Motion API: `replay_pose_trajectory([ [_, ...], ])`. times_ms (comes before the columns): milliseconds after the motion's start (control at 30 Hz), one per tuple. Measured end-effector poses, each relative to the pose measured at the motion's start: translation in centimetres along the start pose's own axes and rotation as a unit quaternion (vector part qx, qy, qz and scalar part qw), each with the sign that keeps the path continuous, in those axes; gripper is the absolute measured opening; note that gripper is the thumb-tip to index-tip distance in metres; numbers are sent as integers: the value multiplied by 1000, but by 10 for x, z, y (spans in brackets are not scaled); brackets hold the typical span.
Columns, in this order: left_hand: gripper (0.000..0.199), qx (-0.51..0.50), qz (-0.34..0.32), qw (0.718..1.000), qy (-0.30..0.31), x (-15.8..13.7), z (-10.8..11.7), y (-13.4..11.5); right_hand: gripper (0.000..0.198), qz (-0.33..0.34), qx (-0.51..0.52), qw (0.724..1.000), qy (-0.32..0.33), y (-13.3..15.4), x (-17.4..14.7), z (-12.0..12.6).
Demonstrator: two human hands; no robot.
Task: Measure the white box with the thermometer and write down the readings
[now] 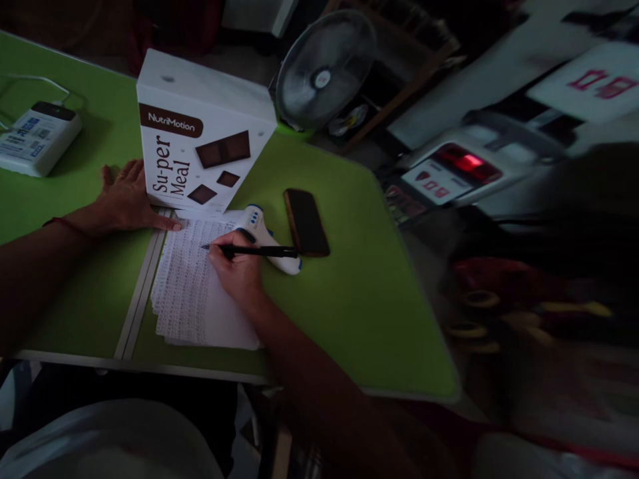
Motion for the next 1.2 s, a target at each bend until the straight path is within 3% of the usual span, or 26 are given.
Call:
replay_pose_trajectory([
  [967, 162, 3, 1, 1000, 12, 3, -2, 0, 7, 22, 18, 1000, 13, 4, 0, 1],
  [1200, 165, -15, -14, 1000, -11, 0, 4, -3, 8, 29, 22, 999, 29, 8, 0, -3],
])
Point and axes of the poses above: each hand's wrist, its own x-axis towards the middle knuckle, its own z-axis out of the back of the hand, y = z × x, the point moved 8 cm from there along x, towards the middle knuckle
